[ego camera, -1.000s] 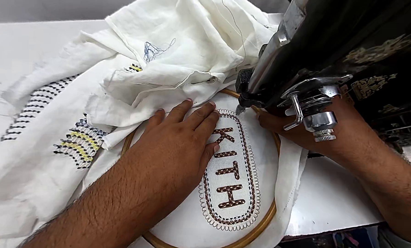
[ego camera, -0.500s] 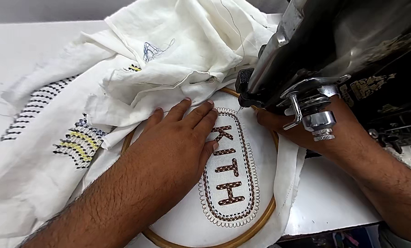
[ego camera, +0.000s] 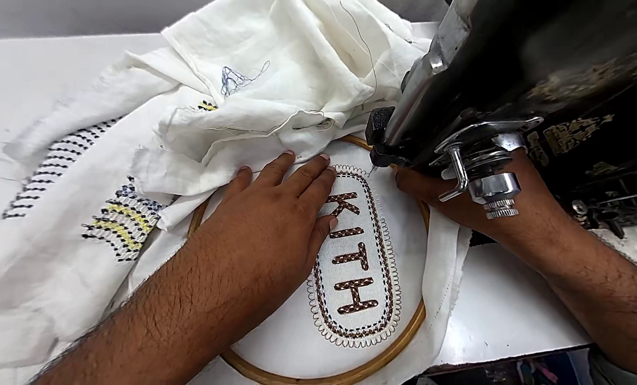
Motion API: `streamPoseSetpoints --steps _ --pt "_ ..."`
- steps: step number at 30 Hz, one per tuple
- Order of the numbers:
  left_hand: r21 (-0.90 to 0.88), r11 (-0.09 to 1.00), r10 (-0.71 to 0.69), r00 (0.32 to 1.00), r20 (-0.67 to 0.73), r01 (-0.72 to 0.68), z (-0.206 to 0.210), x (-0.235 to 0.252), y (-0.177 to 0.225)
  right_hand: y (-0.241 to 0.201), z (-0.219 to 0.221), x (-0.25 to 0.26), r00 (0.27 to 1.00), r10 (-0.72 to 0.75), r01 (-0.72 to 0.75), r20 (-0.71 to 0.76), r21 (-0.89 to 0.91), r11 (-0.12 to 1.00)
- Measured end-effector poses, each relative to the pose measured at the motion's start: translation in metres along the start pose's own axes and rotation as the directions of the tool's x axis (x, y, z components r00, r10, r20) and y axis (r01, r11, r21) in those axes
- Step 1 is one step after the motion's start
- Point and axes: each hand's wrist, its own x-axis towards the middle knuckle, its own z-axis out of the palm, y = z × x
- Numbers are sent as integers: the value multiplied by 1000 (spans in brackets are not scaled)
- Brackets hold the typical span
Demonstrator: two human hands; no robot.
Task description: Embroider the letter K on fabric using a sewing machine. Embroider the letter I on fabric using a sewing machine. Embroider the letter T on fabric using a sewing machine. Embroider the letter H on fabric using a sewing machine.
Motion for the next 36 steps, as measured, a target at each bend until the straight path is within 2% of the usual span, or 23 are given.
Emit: streamPoseSetpoints --steps 11,14,15,16,17,18,19,20,24,29,36 --pt "7 1000 -8 1000 16 8 -2 -1 -3 -10 -3 -3 999 31 -31 -20 15 999" --pt "5 1000 -12 1000 5 12 0 0 -3 -4 0 -1 1000 -4 6 -31 46 999" --pt "2 1000 -10 1000 -1 10 0 1 -2 10 12 1 996 -53 58 -78 62 996" --pt "-2 1000 -7 1000 -4 7 1 1 -2 31 34 3 969 -143 159 -201 66 985" --pt "-3 1000 -5 1000 -7 5 1 1 -2 47 55 6 896 -244 277 -372 38 960" --pt "-3 1000 -6 1000 -3 6 1 2 -2 29 33 2 970 -138 152 -201 58 987" --pt "-2 1000 -4 1000 -2 4 0 1 -2 7 10 0 996 -48 51 -81 45 998" --pt "0 1000 -2 1000 1 2 0 1 -3 -7 -2 -1 999 -1 2 -39 25 1000" --pt "10 1000 -7 1000 13 7 -2 0 -5 -11 -1 -3 998 24 -23 -53 15 1000" --pt "3 1000 -17 1000 10 17 -1 1 -6 8 20 4 999 43 -38 -32 139 990" --pt "-3 1000 -17 1000 -11 17 1 4 -4 -13 -4 -1 995 -20 27 -100 65 998"
